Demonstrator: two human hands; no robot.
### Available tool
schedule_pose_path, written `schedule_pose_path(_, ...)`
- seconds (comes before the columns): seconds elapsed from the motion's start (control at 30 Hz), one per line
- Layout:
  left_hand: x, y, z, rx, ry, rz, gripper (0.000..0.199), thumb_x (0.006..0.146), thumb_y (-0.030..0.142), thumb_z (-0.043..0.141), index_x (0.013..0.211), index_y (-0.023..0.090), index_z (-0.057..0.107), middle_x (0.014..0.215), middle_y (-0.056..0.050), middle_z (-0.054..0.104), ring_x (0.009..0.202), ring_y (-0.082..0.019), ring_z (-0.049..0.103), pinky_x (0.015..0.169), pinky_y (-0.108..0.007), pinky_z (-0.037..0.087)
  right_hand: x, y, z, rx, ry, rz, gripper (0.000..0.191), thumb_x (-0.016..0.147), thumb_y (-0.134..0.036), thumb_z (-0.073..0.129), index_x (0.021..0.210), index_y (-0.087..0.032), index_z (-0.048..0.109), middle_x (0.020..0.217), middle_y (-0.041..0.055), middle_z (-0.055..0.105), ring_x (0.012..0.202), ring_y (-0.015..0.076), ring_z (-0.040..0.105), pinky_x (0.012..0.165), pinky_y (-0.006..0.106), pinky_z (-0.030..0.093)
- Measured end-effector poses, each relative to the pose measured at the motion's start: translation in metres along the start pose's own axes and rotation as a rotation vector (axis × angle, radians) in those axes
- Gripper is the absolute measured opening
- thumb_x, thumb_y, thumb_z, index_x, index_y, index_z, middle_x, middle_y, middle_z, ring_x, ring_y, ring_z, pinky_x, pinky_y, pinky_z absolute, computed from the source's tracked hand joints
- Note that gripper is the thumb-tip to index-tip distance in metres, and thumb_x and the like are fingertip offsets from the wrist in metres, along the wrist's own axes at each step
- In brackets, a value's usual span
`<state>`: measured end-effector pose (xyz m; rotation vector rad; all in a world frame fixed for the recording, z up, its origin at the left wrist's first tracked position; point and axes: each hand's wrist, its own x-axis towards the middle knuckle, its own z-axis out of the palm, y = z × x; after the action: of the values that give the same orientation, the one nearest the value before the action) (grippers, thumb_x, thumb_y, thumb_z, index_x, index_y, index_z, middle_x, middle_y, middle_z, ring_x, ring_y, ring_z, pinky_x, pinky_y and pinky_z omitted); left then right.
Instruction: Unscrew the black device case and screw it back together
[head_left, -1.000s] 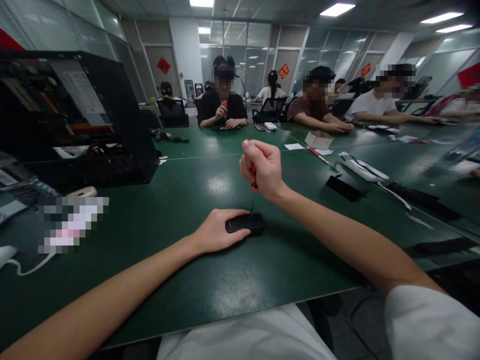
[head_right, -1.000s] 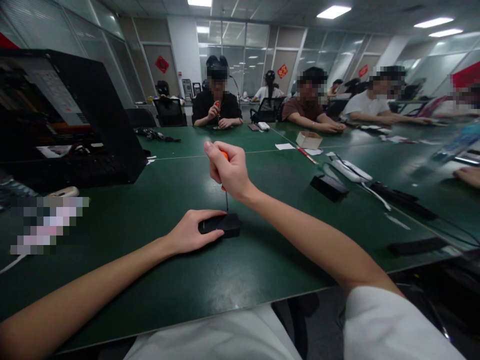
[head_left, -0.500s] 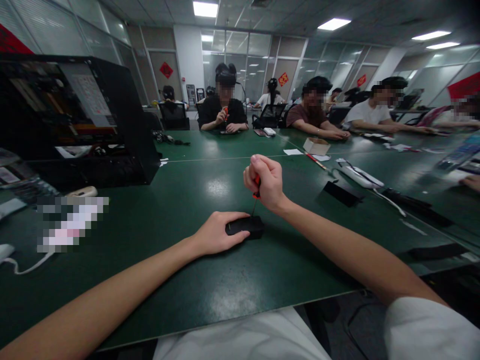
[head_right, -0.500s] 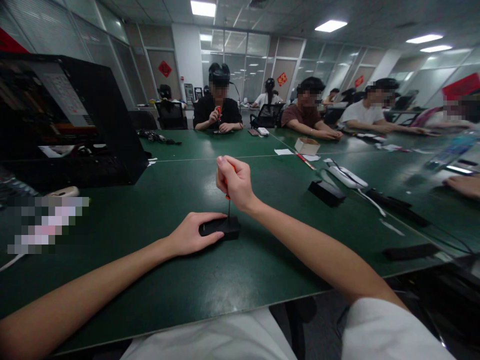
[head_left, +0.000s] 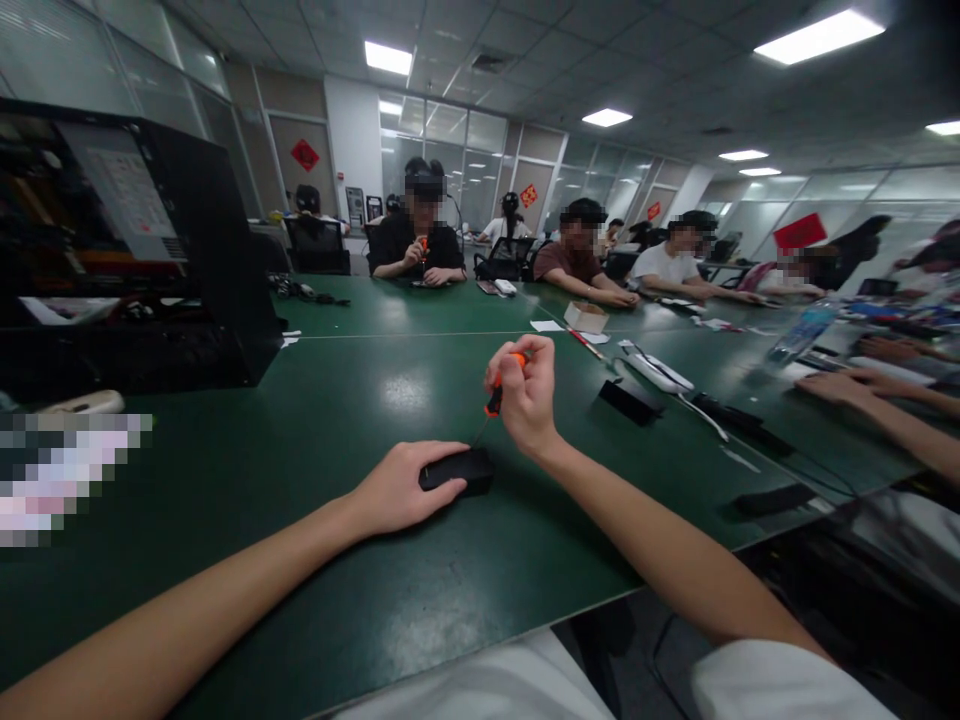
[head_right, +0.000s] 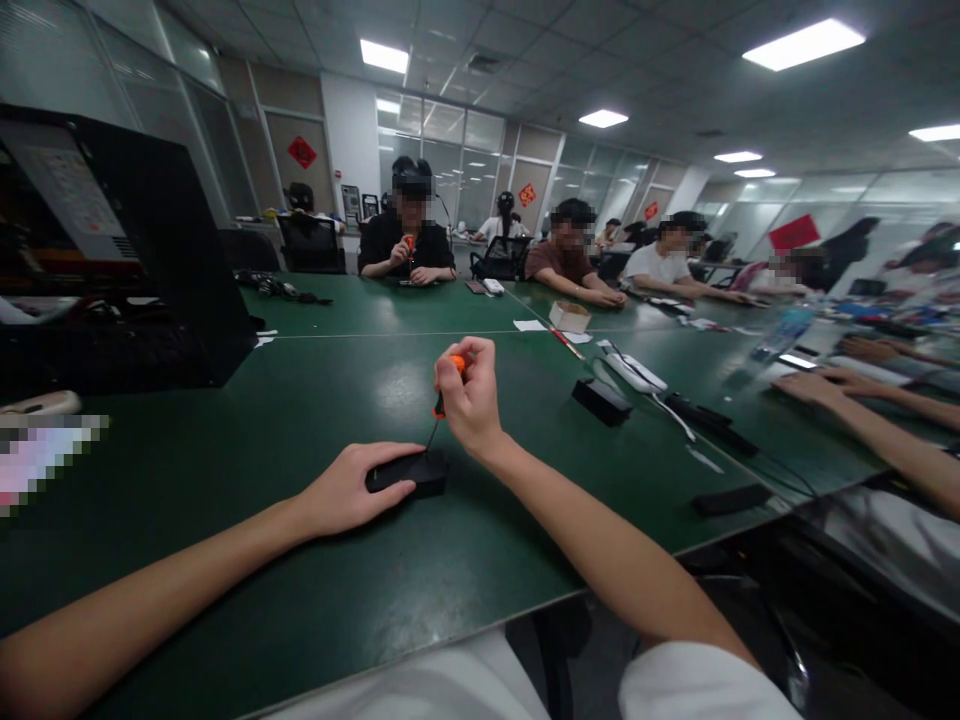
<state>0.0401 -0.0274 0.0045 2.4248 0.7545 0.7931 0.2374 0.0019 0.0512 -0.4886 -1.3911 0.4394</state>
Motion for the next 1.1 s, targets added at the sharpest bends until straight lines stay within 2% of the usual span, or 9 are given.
schedule_pose_path(0.1,0.000,0.000,0.000,-0.001,0.000,0.000,0.043,0.091,0.034,0.067,0.131,0.018,0.069,0.125,-0.009,0.075,0.110,-0.025,0.072,0.100,-0.035,0.054,0.002,0.002,-0.002,-0.061,-0.001,0.013,0.025,0.096,-0.047,0.060,0.102,-0.026,0.047,0.074,-0.0048,0.059,0.058,0.0093,0.054,0.053,0.022,0.046)
schedule_pose_path(0.33,-0.002,0.001,-0.001,-0.001,-0.004,0.001,0.045,0.091,0.035,0.068,0.133,0.020,0.067,0.126,-0.008,0.074,0.109,-0.026,0.072,0.100,-0.036,0.053,0.006,-0.002,-0.021,-0.128,-0.150,0.010,0.021,0.100,-0.042,0.053,0.108,-0.025,0.061,0.089,0.0015,0.067,0.068,0.0127,0.064,0.064,0.029,0.057)
schedule_pose_path(0.4,-0.004,0.000,-0.002,-0.003,-0.011,0.006,0.045,0.091,0.035,0.068,0.134,0.021,0.066,0.125,-0.008,0.075,0.107,-0.025,0.073,0.097,-0.035,0.054,0.003,0.002,-0.024,-0.197,-0.180,-0.002,0.026,0.092,-0.039,0.065,0.114,-0.027,0.060,0.090,0.0005,0.066,0.075,0.0138,0.064,0.071,0.030,0.057)
schedule_pose_path(0.47,-0.007,0.001,-0.004,-0.011,-0.019,-0.009,0.046,0.092,0.034,0.068,0.135,0.022,0.066,0.124,-0.007,0.075,0.106,-0.025,0.073,0.095,-0.033,0.054,0.000,0.006,-0.025,-0.294,-0.239,0.016,0.045,0.085,-0.035,0.075,0.125,-0.029,0.057,0.088,-0.0016,0.062,0.076,0.0133,0.061,0.073,0.029,0.055)
schedule_pose_path(0.67,-0.015,0.002,-0.012,0.014,-0.055,-0.058,0.048,0.091,0.035,0.071,0.136,0.020,0.065,0.127,-0.008,0.074,0.109,-0.026,0.072,0.097,-0.035,0.052,-0.001,0.003,-0.023,-0.242,-0.384,0.133,0.067,0.090,-0.029,0.068,0.151,-0.032,0.039,0.095,0.0002,0.062,0.078,0.0130,0.060,0.073,0.029,0.055)
schedule_pose_path(0.73,-0.015,0.002,-0.013,0.038,-0.072,-0.045,0.048,0.091,0.037,0.071,0.136,0.019,0.065,0.126,-0.009,0.074,0.109,-0.026,0.072,0.096,-0.035,0.052,-0.001,0.000,-0.023,-0.171,-0.436,0.155,0.067,0.093,-0.027,0.063,0.152,-0.033,0.032,0.104,0.0027,0.063,0.082,0.0131,0.061,0.073,0.029,0.055)
schedule_pose_path(0.83,-0.016,0.000,-0.013,0.077,-0.073,-0.029,0.048,0.092,0.039,0.070,0.135,0.019,0.065,0.124,-0.010,0.075,0.108,-0.027,0.072,0.094,-0.035,0.053,-0.001,-0.002,-0.024,-0.147,-0.473,0.148,0.057,0.095,-0.026,0.060,0.145,-0.032,0.035,0.110,0.0045,0.063,0.084,0.0128,0.061,0.072,0.028,0.055)
schedule_pose_path(0.93,-0.016,-0.002,-0.012,0.099,-0.062,-0.018,0.049,0.092,0.039,0.069,0.137,0.019,0.064,0.125,-0.010,0.074,0.108,-0.027,0.072,0.095,-0.036,0.052,0.000,-0.001,-0.026,-0.253,-0.463,0.138,0.061,0.089,-0.029,0.070,0.141,-0.031,0.038,0.099,0.0000,0.060,0.083,0.0131,0.061,0.077,0.030,0.054)
schedule_pose_path(1.1,-0.017,-0.001,-0.013,0.100,-0.072,-0.017,0.050,0.092,0.039,0.069,0.138,0.019,0.063,0.127,-0.009,0.073,0.110,-0.027,0.070,0.098,-0.037,0.051,0.008,-0.003,-0.030,-0.292,-0.460,0.281,0.069,0.083,-0.035,0.077,0.141,-0.030,0.041,0.084,-0.0055,0.049,0.070,0.0104,0.054,0.066,0.026,0.047)
